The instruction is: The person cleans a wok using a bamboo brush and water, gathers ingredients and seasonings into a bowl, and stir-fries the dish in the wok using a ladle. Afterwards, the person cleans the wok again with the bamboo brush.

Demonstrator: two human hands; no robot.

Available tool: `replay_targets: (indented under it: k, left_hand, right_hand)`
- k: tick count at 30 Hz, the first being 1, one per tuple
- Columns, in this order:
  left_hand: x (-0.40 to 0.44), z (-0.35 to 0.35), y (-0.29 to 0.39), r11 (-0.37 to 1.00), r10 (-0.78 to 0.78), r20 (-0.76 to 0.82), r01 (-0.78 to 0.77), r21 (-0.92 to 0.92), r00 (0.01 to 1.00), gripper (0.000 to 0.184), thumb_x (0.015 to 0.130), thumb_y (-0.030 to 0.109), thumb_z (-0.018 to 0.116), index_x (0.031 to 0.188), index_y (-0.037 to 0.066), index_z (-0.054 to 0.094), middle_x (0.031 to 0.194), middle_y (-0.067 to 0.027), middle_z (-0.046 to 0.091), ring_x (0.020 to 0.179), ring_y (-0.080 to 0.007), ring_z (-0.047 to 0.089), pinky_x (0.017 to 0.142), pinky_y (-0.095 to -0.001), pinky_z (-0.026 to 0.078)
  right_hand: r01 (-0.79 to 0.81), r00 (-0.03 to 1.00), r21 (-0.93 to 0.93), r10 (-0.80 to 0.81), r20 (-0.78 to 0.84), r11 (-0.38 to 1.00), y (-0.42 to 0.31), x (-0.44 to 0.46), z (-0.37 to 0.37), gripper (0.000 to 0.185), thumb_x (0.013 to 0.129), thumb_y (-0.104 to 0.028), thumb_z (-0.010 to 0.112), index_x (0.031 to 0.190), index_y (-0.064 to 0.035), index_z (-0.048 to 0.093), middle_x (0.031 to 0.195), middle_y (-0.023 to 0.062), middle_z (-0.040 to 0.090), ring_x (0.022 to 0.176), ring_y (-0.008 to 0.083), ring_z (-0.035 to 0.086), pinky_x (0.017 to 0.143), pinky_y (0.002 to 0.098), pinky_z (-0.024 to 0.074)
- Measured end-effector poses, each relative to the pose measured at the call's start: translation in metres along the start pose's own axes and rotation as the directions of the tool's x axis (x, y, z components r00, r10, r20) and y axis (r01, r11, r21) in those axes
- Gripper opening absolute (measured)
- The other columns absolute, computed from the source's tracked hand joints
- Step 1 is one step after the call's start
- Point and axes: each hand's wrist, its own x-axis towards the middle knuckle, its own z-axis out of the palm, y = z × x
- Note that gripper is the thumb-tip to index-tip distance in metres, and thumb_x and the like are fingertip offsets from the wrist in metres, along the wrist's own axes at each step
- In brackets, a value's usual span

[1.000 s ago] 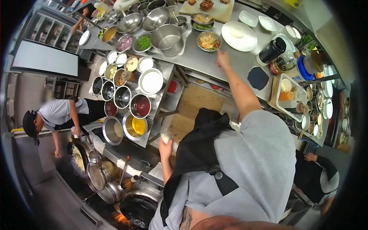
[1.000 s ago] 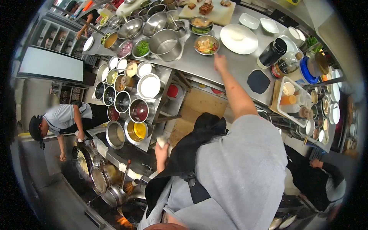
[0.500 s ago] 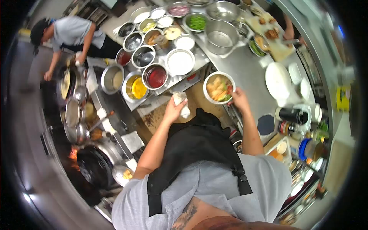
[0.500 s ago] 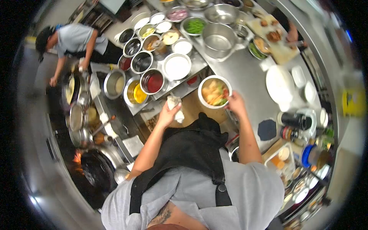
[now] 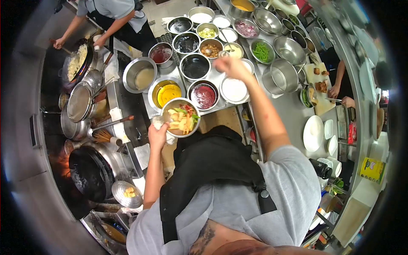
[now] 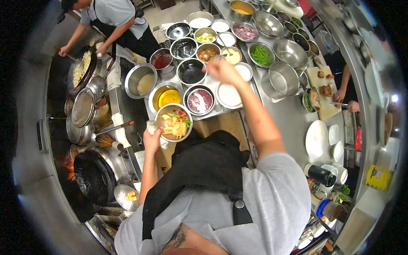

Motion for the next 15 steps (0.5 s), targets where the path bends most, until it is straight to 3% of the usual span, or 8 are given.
replay_targets:
  k: [2, 4, 6, 7, 8, 10, 11, 15]
  left_hand:
    - [0.010, -0.012, -0.021, 1.000, -0.024, -0.053, 0.023, -0.009, 0.998, 0.031, 0.080, 0.018, 0.071, 0.105, -0.001, 0.068, 0.094, -0.0113, 0.073, 0.087, -0.0206, 0.069, 0.081, -0.0331, 0.051]
    - [0.014, -0.018, -0.037, 0.999, -0.029, -0.186, 0.021, -0.045, 0.982, 0.032, 0.080, 0.019, 0.072, 0.104, -0.002, 0.067, 0.094, -0.0117, 0.073, 0.087, -0.0213, 0.069, 0.082, -0.0331, 0.050]
    - [0.012, -0.019, -0.034, 0.998, -0.061, -0.228, 0.057, -0.027, 0.972, 0.032, 0.080, 0.019, 0.072, 0.104, -0.002, 0.067, 0.095, -0.0124, 0.073, 0.088, -0.0218, 0.069, 0.083, -0.0334, 0.050]
    - [0.013, -0.018, -0.041, 0.996, -0.069, -0.268, 0.053, -0.066, 0.961, 0.033, 0.080, 0.019, 0.073, 0.104, -0.002, 0.067, 0.096, -0.0125, 0.073, 0.088, -0.0218, 0.068, 0.083, -0.0334, 0.050]
    - [0.015, -0.018, -0.048, 0.993, -0.078, -0.309, 0.048, -0.103, 0.948, 0.033, 0.079, 0.019, 0.073, 0.104, -0.002, 0.067, 0.096, -0.0125, 0.072, 0.088, -0.0217, 0.068, 0.083, -0.0334, 0.050]
    - [0.015, -0.011, -0.037, 0.997, -0.081, -0.349, 0.072, -0.039, 0.934, 0.031, 0.080, 0.016, 0.072, 0.104, -0.003, 0.067, 0.096, -0.0120, 0.072, 0.088, -0.0206, 0.068, 0.082, -0.0329, 0.050]
    - [0.013, -0.006, -0.032, 0.988, -0.137, -0.347, 0.101, -0.117, 0.928, 0.029, 0.081, 0.014, 0.071, 0.104, -0.004, 0.067, 0.097, -0.0118, 0.072, 0.087, -0.0199, 0.067, 0.082, -0.0325, 0.050]
    - [0.011, 0.025, -0.011, 0.956, -0.216, -0.373, 0.118, -0.267, 0.903, 0.027, 0.083, 0.011, 0.070, 0.104, -0.005, 0.066, 0.098, -0.0107, 0.071, 0.087, -0.0177, 0.066, 0.081, -0.0312, 0.050]
  right_hand:
    - [-0.200, 0.969, -0.538, 0.083, -0.233, 0.819, 0.025, 0.076, -0.025, 0.030, 0.089, -0.036, 0.063, 0.099, -0.0089, 0.072, 0.090, 0.0179, 0.072, 0.084, 0.0350, 0.069, 0.072, 0.0441, 0.0536]
    - [-0.285, 0.954, -0.679, 0.269, -0.133, 0.677, 0.118, 0.140, -0.033, 0.039, 0.091, -0.041, 0.062, 0.097, -0.0034, 0.071, 0.084, 0.0174, 0.072, 0.076, 0.0332, 0.070, 0.070, 0.0428, 0.0544]
    - [-0.389, 0.763, -0.674, 0.629, 0.147, 0.629, 0.135, 0.165, -0.032, 0.052, 0.086, -0.047, 0.070, 0.085, 0.0052, 0.068, 0.070, 0.0149, 0.067, 0.059, 0.0281, 0.065, 0.059, 0.0401, 0.0546]
    - [-0.462, 0.675, -0.580, 0.691, 0.260, 0.670, 0.145, 0.169, -0.027, 0.054, 0.085, -0.049, 0.071, 0.071, 0.0032, 0.065, 0.062, 0.0111, 0.061, 0.049, 0.0233, 0.059, 0.050, 0.0376, 0.0525]
    - [-0.565, 0.659, -0.447, 0.706, 0.259, 0.693, 0.157, 0.170, -0.020, 0.048, 0.086, -0.043, 0.072, 0.066, 0.0000, 0.063, 0.060, 0.0106, 0.060, 0.047, 0.0220, 0.057, 0.048, 0.0369, 0.0503]
    - [-0.275, 0.703, -0.663, 0.616, 0.356, 0.697, 0.168, 0.184, -0.016, 0.042, 0.087, -0.039, 0.071, 0.072, -0.0003, 0.067, 0.060, 0.0094, 0.060, 0.045, 0.0196, 0.054, 0.045, 0.0360, 0.0473]
    - [-0.264, 0.694, -0.665, 0.617, 0.373, 0.699, 0.176, 0.187, -0.017, 0.042, 0.087, -0.039, 0.071, 0.072, -0.0003, 0.067, 0.060, 0.0094, 0.060, 0.045, 0.0196, 0.054, 0.045, 0.0360, 0.0473]
    - [-0.191, 0.857, -0.516, 0.398, 0.326, 0.835, 0.184, 0.182, -0.017, 0.029, 0.090, -0.029, 0.064, 0.087, -0.0011, 0.069, 0.076, 0.0166, 0.067, 0.065, 0.0310, 0.061, 0.063, 0.0424, 0.0494]
